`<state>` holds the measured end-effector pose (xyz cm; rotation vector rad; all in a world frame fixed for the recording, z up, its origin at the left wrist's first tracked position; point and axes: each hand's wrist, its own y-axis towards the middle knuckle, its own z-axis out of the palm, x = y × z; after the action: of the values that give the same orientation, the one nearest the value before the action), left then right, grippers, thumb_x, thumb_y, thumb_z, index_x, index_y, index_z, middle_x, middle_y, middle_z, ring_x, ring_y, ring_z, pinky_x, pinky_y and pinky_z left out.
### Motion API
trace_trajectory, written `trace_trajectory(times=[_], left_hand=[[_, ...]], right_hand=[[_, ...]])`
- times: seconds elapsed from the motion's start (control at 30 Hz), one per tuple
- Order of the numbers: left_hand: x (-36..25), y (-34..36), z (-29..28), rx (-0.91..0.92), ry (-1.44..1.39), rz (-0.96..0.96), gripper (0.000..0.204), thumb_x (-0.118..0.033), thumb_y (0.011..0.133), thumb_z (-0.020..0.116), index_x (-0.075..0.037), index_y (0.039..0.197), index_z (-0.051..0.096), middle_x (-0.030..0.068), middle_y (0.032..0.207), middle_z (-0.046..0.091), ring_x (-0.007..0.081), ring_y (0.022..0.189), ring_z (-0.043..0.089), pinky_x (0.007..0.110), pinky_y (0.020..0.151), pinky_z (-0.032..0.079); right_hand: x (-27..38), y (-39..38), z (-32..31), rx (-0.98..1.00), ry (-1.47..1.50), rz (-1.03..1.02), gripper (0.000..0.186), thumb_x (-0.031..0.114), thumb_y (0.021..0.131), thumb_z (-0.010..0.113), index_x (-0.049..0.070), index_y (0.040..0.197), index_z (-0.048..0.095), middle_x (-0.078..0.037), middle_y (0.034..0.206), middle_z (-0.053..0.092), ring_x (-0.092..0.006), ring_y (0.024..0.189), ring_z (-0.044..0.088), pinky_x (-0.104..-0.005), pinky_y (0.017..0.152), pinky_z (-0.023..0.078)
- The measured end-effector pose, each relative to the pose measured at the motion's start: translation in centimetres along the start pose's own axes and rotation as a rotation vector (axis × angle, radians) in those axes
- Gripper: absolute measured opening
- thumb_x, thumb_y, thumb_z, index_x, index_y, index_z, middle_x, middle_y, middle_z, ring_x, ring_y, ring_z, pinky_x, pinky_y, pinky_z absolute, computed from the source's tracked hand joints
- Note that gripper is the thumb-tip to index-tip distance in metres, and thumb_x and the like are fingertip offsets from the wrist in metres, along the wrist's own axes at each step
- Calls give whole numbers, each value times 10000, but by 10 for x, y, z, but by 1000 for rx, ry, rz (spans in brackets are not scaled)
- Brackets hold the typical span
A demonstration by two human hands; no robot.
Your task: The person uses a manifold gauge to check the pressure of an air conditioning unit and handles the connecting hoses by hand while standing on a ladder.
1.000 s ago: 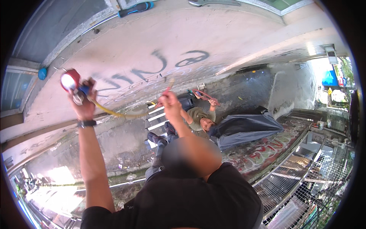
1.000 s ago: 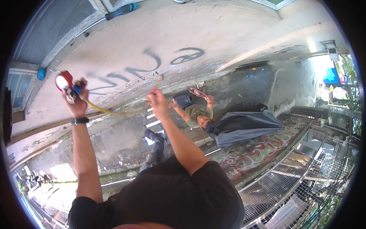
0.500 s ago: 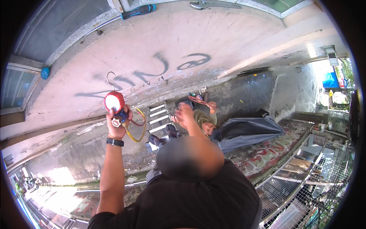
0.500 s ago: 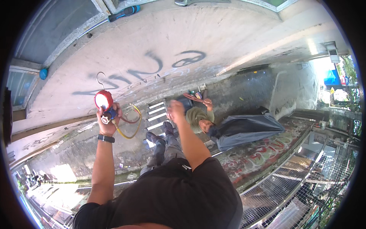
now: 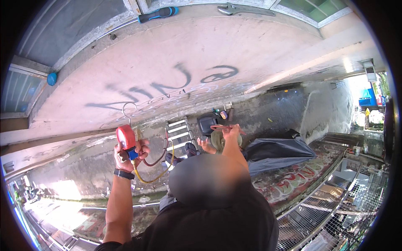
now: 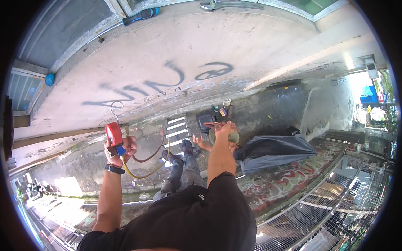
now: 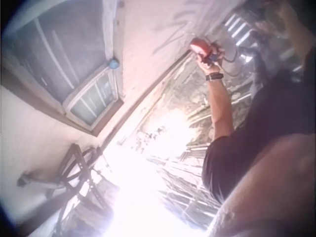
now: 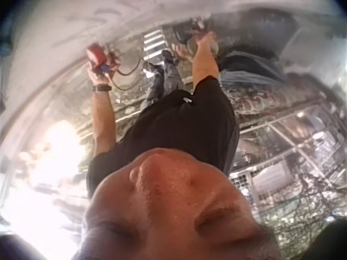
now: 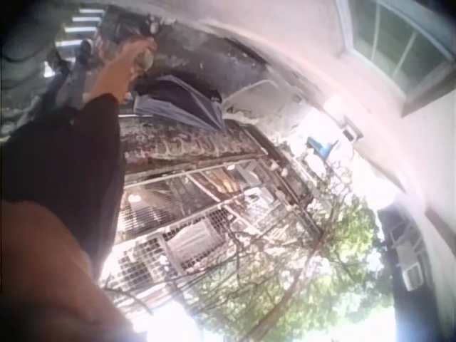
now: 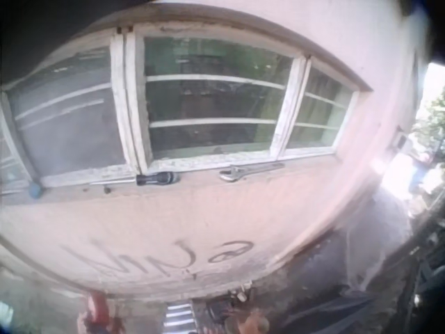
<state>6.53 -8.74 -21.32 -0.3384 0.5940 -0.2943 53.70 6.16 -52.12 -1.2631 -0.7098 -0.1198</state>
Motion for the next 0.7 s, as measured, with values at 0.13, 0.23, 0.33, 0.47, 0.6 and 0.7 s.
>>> trace_trajectory(times=[0.13,0.23,0.33,0.47,0.6,0.7], left_hand=[[17,-1,-9,-56,-29,-66,736,-733,742,690,-2,825,654,216,1217,681,383,1094,691,364,715,470],[31,-4,-9,-54,-19,-65,729,-722,800,651,4,872,658,203,1234,676,433,1230,631,399,786,514],[48,2,-8,-34,-87,-113,726,-689,855,626,32,932,664,203,1227,669,503,1273,584,456,846,563],[82,14,4,-119,-167,-175,702,-662,849,652,36,914,660,173,1215,629,529,1345,509,490,909,559],[99,24,25,-107,-269,-119,600,-629,897,624,-44,1028,660,68,982,637,476,1229,573,502,864,534],[89,26,25,-28,-500,62,576,-621,904,608,-47,935,638,82,1041,626,464,1206,602,488,915,537]], right_hand=[[0,-29,16,168,228,147,363,370,1111,301,99,945,477,-70,839,558,-274,825,595,-567,929,502],[5,-98,32,180,267,264,351,299,1108,287,110,868,461,-49,657,474,-257,612,530,-534,837,525],[14,-158,11,529,361,348,430,311,1127,304,96,795,471,-47,644,452,-224,597,486,-472,773,529],[31,-266,17,718,332,427,311,233,1090,363,114,831,489,-14,611,409,-178,546,430,-411,736,484],[21,-307,7,774,279,452,311,242,1081,383,109,820,487,-17,599,380,-182,550,425,-422,763,488],[11,-333,-16,851,199,455,261,231,1055,435,103,835,491,-19,600,392,-180,559,436,-446,810,511]])
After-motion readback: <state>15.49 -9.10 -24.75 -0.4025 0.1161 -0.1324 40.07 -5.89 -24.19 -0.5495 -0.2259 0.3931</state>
